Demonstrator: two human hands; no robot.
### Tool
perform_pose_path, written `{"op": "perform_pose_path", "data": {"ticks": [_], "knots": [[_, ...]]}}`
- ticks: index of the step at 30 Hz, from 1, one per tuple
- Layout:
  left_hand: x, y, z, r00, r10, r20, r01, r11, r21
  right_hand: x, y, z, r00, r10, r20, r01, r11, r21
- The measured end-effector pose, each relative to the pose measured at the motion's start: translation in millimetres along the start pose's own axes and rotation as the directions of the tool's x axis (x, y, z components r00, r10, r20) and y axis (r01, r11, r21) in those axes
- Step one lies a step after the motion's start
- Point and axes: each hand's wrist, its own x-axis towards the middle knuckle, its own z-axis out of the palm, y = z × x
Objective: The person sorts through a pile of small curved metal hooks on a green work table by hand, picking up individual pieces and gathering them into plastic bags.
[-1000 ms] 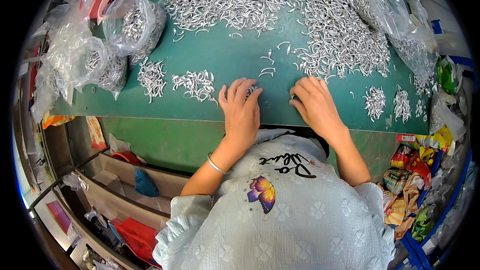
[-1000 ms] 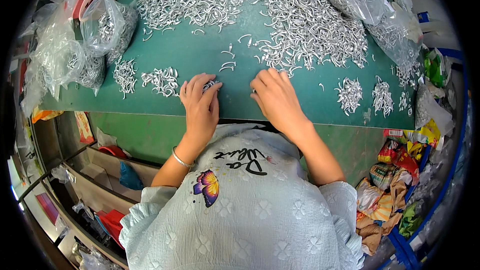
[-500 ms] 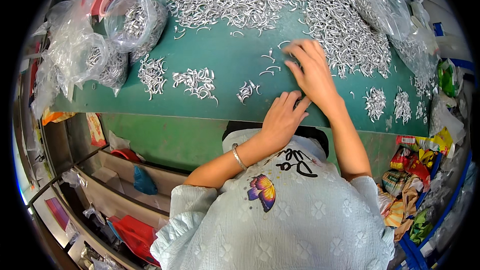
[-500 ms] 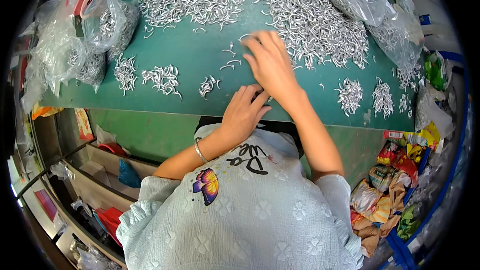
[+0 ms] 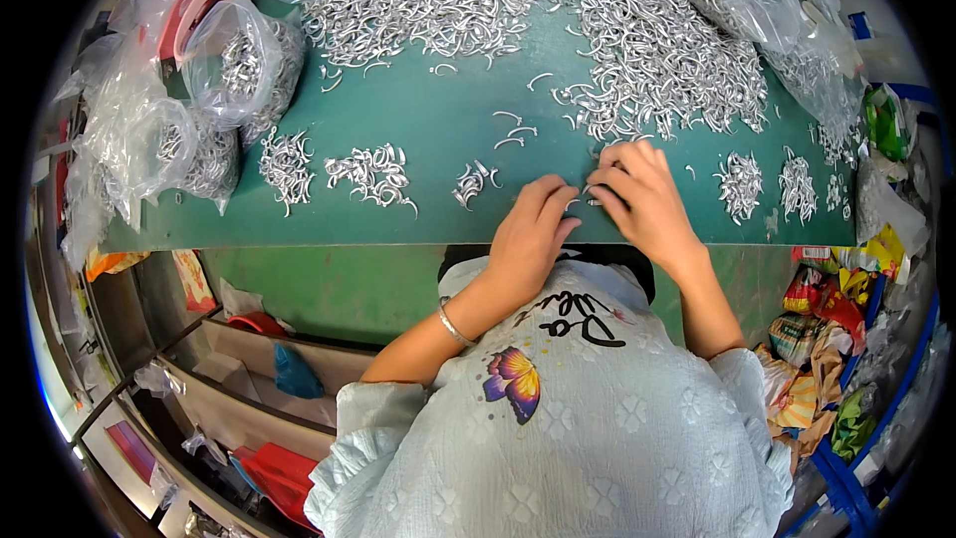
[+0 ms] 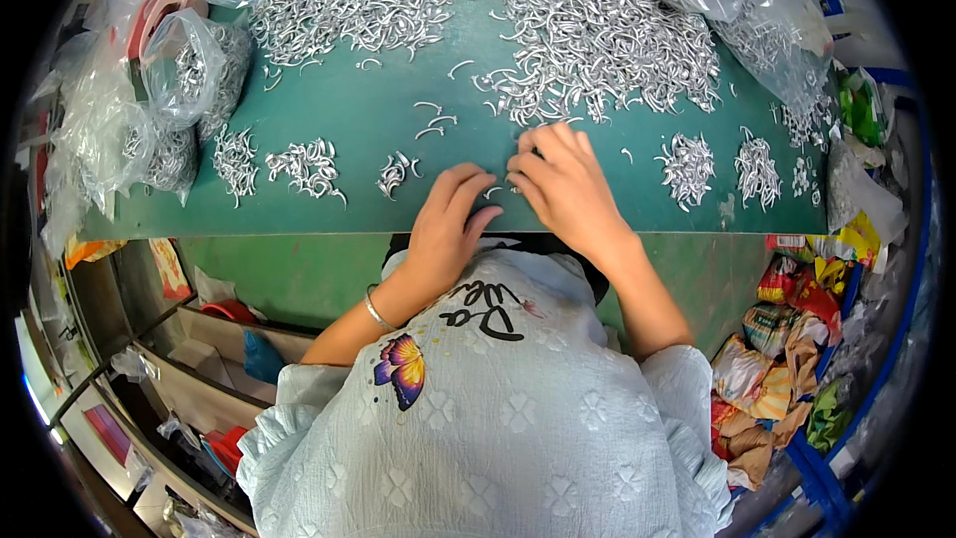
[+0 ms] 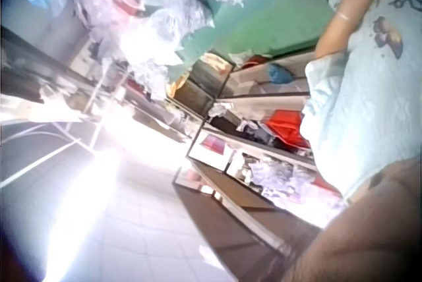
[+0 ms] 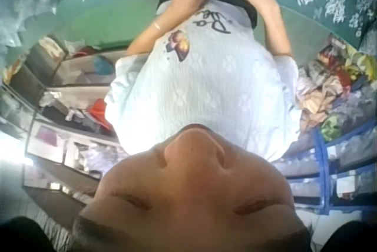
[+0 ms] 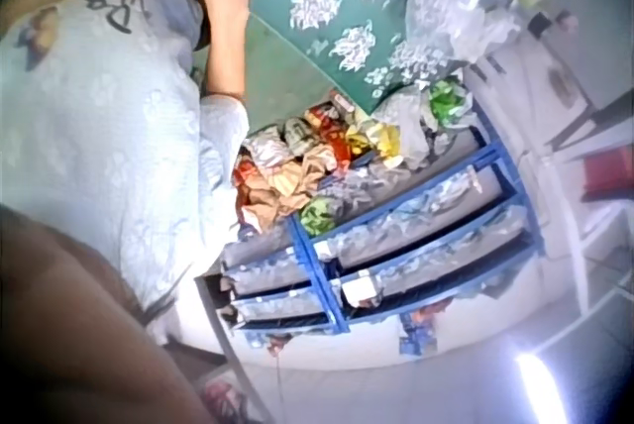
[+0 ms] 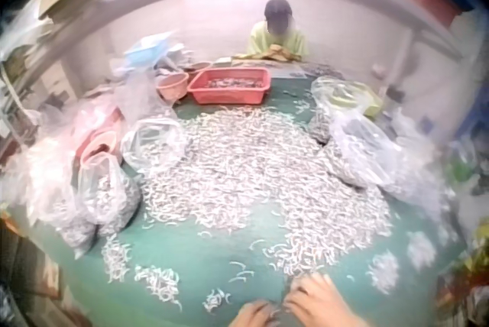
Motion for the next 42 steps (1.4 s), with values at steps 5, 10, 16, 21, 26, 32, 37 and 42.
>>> {"op": "perform_pose_path", "data": {"ticks": [5,10,16,21,26,32,37,42], "knots": [[2,-2,-4,0.995,-0.055,0.081,0.044,0.990,0.133,-19,2,1,0.990,0.047,-0.133,-0.043,0.999,0.029],[11,7,10,0.995,0.024,0.098,-0.035,0.993,0.115,-28,14,0,0.982,0.077,-0.175,-0.073,0.997,0.032],[14,6,26,0.987,0.103,0.126,-0.115,0.990,0.084,1,25,3,0.982,0.010,-0.186,-0.025,0.997,-0.078],[5,2,13,0.988,0.085,0.131,-0.093,0.994,0.056,-13,39,-17,0.967,0.111,-0.230,-0.139,0.984,-0.111],[8,3,11,0.990,0.095,0.103,-0.100,0.994,0.048,7,12,14,0.968,-0.010,-0.251,-0.017,0.994,-0.105],[-3,-2,3,0.997,0.077,0.025,-0.078,0.995,0.056,2,-6,28,0.981,0.070,-0.179,-0.098,0.984,-0.152],[-10,1,1,0.998,0.035,0.045,-0.037,0.999,0.038,43,-21,54,0.991,0.031,-0.131,-0.031,1.000,0.004],[-13,-7,4,0.988,0.151,-0.034,-0.149,0.988,0.043,56,-18,39,0.991,0.031,0.129,-0.085,0.897,0.433]]}}
